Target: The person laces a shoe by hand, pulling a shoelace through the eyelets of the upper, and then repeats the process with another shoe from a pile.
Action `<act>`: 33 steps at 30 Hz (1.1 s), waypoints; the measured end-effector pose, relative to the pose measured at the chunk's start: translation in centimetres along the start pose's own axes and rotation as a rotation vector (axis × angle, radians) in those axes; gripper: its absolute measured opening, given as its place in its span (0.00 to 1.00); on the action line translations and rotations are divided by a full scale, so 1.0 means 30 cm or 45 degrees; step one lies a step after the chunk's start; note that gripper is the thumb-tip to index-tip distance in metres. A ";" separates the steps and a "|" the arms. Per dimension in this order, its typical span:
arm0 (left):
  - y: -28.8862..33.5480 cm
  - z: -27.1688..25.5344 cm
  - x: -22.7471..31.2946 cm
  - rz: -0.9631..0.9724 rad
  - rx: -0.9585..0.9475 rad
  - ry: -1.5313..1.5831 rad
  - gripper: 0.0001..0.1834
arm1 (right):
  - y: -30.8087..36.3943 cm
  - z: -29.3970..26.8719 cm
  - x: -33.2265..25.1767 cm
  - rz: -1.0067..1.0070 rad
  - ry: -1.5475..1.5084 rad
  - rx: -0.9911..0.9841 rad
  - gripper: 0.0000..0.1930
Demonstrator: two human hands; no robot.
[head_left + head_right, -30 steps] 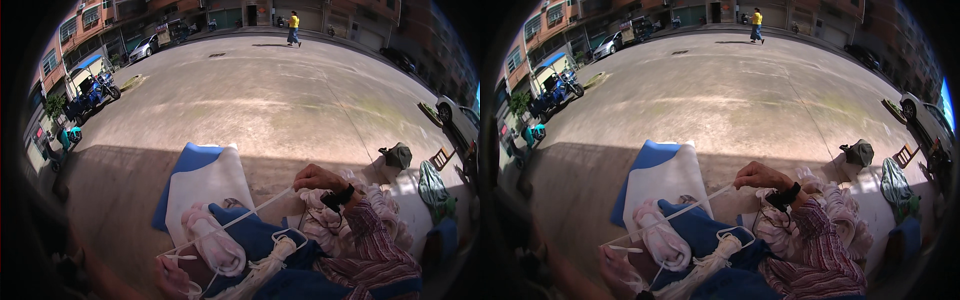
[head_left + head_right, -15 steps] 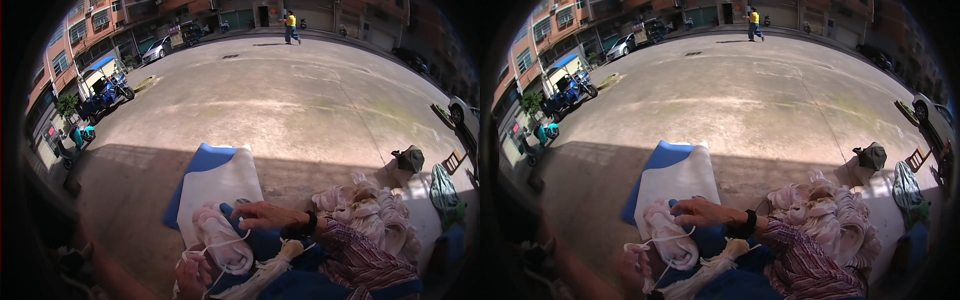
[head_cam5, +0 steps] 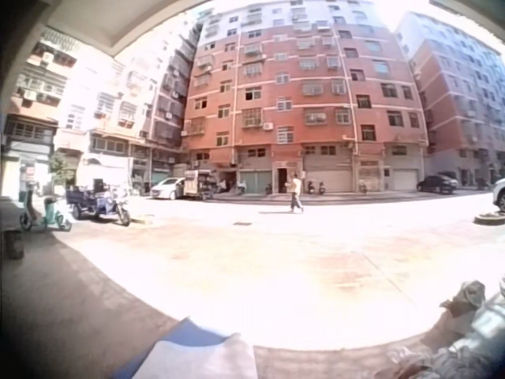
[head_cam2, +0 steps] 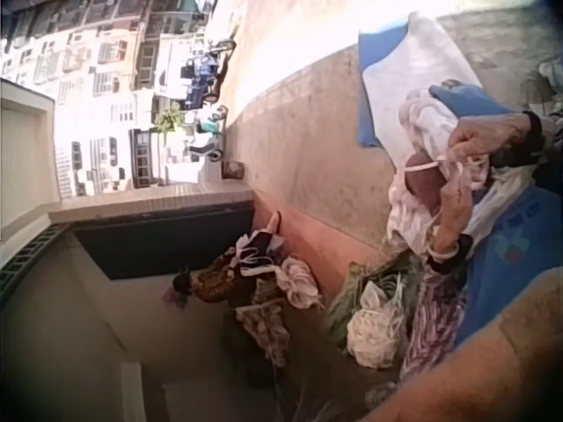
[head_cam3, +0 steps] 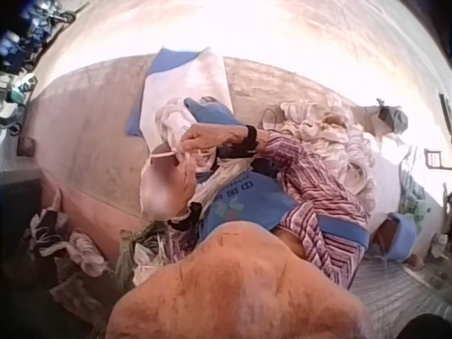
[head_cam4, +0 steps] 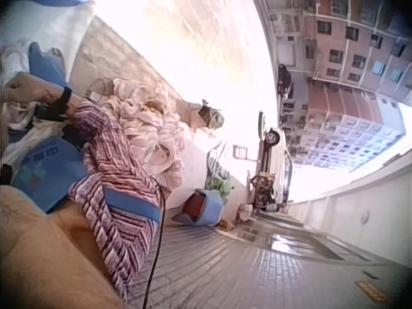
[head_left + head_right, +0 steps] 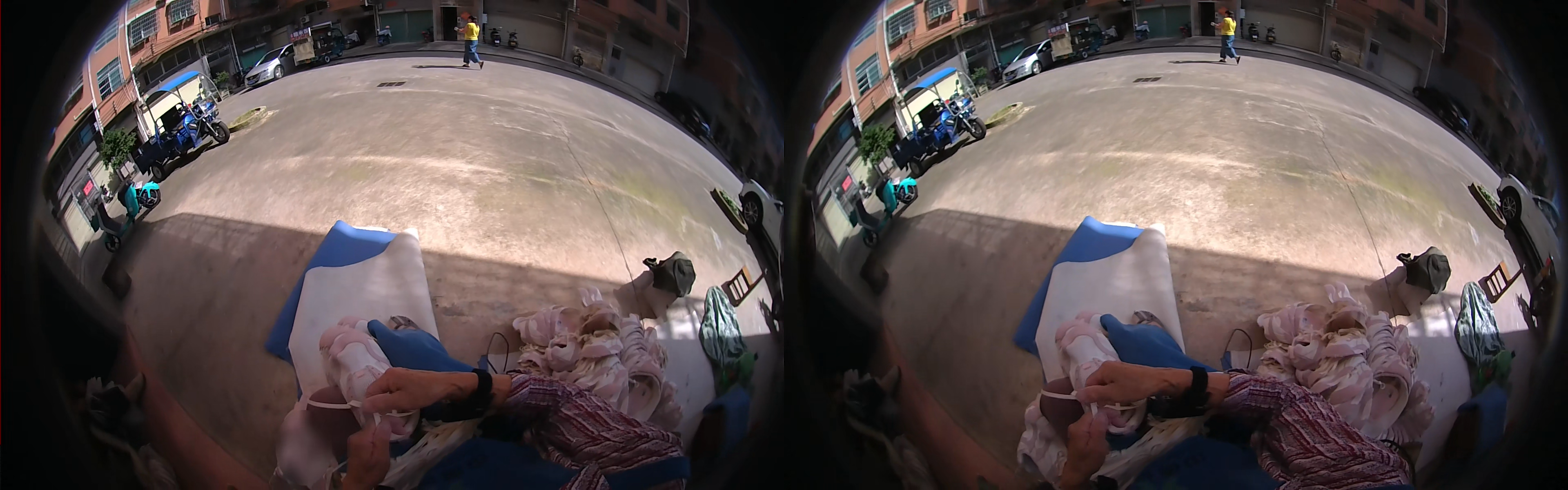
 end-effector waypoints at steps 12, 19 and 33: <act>0.053 -0.172 -0.097 -0.160 0.434 0.218 0.20 | 0.016 0.034 -0.060 -0.287 0.118 0.149 0.12; 0.003 -0.159 -0.053 -0.140 0.314 0.317 0.11 | 0.011 0.125 -0.084 -0.526 0.328 0.079 0.09; 0.067 -0.323 -0.128 0.010 0.609 1.363 0.11 | 0.034 0.064 -0.084 -0.433 0.303 0.164 0.10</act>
Point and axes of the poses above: each hand's wrist, its own y-axis away from the middle knuckle, its own z-axis out of the palm, x = y × z, the point moved 6 cm from there along -y, towards the middle knuckle, and after that the axes turned 10 degrees about z, right-handed, at the moved point
